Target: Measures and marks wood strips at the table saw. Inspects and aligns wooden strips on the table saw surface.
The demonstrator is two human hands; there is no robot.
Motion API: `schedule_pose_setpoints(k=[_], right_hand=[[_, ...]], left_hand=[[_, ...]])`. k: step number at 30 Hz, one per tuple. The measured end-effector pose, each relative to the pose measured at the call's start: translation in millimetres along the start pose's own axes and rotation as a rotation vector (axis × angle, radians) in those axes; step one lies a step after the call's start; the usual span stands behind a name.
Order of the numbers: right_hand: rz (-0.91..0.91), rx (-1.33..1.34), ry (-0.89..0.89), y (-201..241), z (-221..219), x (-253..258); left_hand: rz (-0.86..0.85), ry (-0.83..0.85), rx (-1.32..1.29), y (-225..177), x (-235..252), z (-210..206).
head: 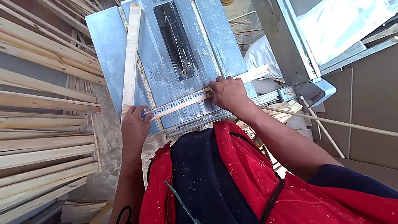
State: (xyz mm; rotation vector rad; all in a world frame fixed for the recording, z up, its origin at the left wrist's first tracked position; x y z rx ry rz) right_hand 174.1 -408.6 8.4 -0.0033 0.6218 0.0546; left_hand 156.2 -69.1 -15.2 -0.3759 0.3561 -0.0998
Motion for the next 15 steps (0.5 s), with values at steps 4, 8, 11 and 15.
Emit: schedule_pose_setpoints(k=[4, 8, 11, 15], right_hand=[[-0.027, 0.0, 0.043, 6, 7, 1], [-0.021, 0.008, 0.041, 6, 6, 1], [-0.023, 0.001, 0.036, 6, 4, 1], [-0.019, 0.006, 0.016, 5, 1, 2]], left_hand=[[-0.03, -0.071, -0.025, -6, -7, 13], [-0.226, -0.171, -0.316, -18, -18, 39], [-0.226, -0.134, -0.527, -32, -17, 43], [-0.477, -0.139, -0.584, -42, -9, 22]])
Point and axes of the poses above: each hand's wrist, its own x-axis towards the middle knuckle, its own z-axis out of the back of the hand, y = z × x, the point moved 1 cm from there along x, towards the middle knuckle, and after that the axes turned 13 degrees about y, right-handed, at the moved point
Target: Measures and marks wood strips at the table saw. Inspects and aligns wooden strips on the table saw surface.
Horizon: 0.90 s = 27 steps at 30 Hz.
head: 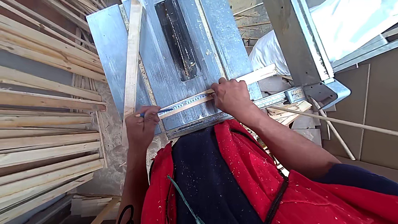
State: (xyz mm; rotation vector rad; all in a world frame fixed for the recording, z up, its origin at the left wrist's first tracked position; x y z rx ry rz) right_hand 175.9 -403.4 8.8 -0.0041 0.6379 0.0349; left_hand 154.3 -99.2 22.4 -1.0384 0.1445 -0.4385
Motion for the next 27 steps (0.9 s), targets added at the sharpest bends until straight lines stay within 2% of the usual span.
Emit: schedule_pose_setpoints(k=[2, 7, 13, 19, 27], right_hand=[[-0.004, 0.003, 0.006, 0, -1, 0], [-0.015, -0.002, 0.008, 0, -1, 1], [-0.026, -0.003, 0.004, 2, -2, -1], [-0.02, -0.006, -0.004, 2, -3, -1], [-0.019, -0.004, 0.004, 2, -2, -1]], left_hand=[[-0.059, 0.016, 0.094, 7, 2, -11], [-0.058, 0.142, 0.249, 31, 0, -40], [-0.079, -0.015, -0.008, 45, 1, -58], [-0.05, -0.025, 0.089, 55, 3, -70], [-0.055, -0.017, 0.095, 57, 1, -70]])
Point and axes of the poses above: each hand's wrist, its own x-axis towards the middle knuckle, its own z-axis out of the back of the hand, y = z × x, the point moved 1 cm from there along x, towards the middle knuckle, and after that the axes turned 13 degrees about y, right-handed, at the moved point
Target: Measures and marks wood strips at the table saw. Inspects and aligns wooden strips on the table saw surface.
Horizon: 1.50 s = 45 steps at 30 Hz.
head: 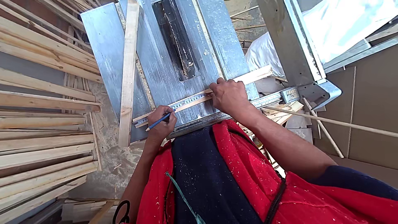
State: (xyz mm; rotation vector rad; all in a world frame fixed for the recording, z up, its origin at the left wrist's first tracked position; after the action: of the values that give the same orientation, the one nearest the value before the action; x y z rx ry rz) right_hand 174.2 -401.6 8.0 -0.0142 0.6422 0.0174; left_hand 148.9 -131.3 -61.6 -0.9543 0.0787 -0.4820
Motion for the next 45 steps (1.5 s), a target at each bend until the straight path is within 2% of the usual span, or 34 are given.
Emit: schedule_pose_setpoints(k=[14, 16, 19, 22, 24, 26, 27, 31, 34, 35, 38, 40, 41, 43, 45], right_hand=[[0.019, -0.02, -0.018, -2, -1, 0], [0.05, -0.014, -0.046, -6, -4, 1], [0.167, 0.055, -0.116, -17, -8, -4], [0.266, 0.1, -0.164, -18, -16, -16], [0.334, 0.154, -0.215, -12, -23, -24], [0.382, 0.211, -0.232, -2, -25, -27], [0.408, 0.242, -0.23, 5, -26, -28], [0.505, 0.342, -0.179, 35, -25, -37], [0.508, 0.374, -0.101, 45, -27, -42], [0.511, 0.384, -0.08, 46, -28, -43], [0.542, 0.506, 0.009, 51, -26, -45], [0.617, 0.642, 0.071, 66, -20, -52], [0.668, 0.689, 0.084, 77, -15, -56], [0.785, 0.714, 0.069, 106, -3, -68], [0.922, 0.697, 0.031, 140, 8, -83]], left_hand=[[-0.009, 0.051, -0.055, -1, 4, 6], [0.018, 0.074, -0.183, -7, -3, 24], [0.076, 0.07, -0.279, -27, -44, 81], [0.251, 0.286, -0.301, -48, -120, 136], [0.471, 0.505, -0.285, -50, -163, 141], [0.714, 0.701, -0.24, -43, -180, 115], [0.785, 0.747, -0.208, -40, -182, 98], [0.911, 0.849, -0.062, -30, -190, 48], [1.033, 0.927, 0.067, -39, -177, 43], [1.02, 0.872, 0.084, -46, -170, 48], [0.631, 0.39, 0.256, -51, -191, 67], [0.53, 0.147, 0.068, -69, -177, 89], [0.525, 0.065, -0.128, -75, -164, 93], [0.468, 0.04, -0.542, -78, -142, 94], [0.34, 0.136, -0.872, -76, -130, 88]])
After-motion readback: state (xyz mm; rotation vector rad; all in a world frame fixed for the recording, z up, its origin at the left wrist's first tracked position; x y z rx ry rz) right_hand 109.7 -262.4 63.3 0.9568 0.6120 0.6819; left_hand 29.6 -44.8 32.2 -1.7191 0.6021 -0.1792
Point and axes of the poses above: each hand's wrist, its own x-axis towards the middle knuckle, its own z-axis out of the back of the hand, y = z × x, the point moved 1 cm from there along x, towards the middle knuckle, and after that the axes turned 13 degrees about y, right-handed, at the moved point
